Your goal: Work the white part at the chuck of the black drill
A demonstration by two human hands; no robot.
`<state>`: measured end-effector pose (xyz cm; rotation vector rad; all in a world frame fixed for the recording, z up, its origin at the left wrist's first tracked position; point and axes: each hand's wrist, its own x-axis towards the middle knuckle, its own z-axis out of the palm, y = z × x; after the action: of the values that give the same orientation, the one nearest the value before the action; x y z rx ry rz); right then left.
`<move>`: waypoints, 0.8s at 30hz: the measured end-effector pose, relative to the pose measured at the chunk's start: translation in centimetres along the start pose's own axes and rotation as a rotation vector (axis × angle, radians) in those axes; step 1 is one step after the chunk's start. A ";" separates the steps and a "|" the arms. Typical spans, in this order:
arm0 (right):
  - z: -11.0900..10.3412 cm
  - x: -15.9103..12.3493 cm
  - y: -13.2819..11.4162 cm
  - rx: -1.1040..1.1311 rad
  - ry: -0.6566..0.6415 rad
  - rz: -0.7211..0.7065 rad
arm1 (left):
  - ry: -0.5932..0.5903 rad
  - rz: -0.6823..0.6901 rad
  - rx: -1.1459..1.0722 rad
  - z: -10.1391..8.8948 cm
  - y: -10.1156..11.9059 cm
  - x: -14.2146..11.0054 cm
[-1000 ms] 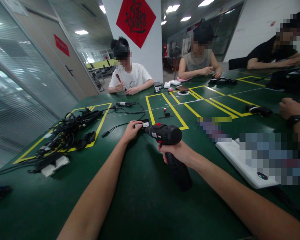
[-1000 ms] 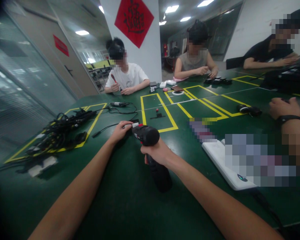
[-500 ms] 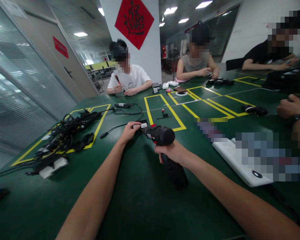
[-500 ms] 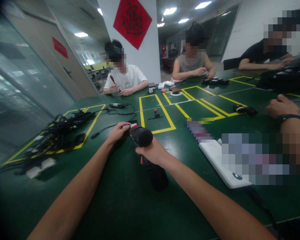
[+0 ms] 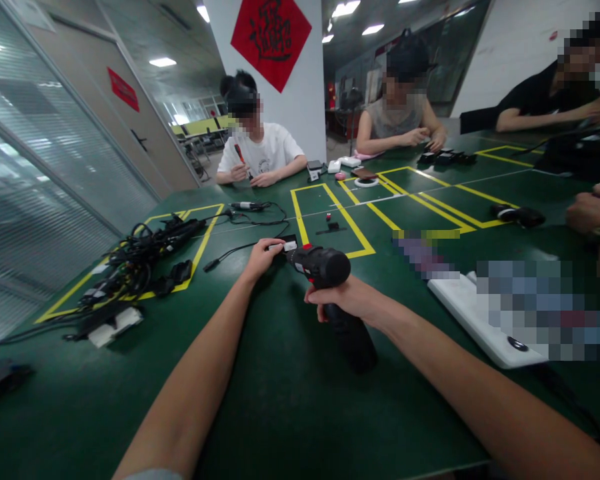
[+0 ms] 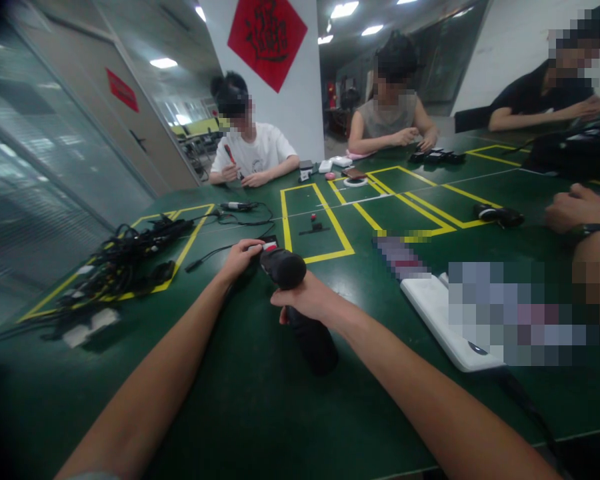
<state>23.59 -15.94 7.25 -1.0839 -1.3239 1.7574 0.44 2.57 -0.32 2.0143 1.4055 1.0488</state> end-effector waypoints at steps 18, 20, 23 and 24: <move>0.1 0.7 0.8 -0.049 0.017 -0.071 | 0.012 -0.016 -0.009 0.2 -0.4 0.2; 0.2 0.6 0.7 -0.051 0.026 -0.054 | 0.012 -0.019 -0.019 0.2 -0.3 0.1; 0.3 0.3 0.3 -0.066 0.052 -0.019 | 0.005 -0.021 -0.032 0.2 -0.3 0.1; 0.4 0.2 0.2 -0.071 0.055 -0.011 | 0.005 -0.023 -0.032 0.2 -0.3 0.1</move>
<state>23.17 -15.96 7.04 -1.1536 -1.3648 1.6718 0.44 2.73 -0.57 1.9701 1.4019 1.0605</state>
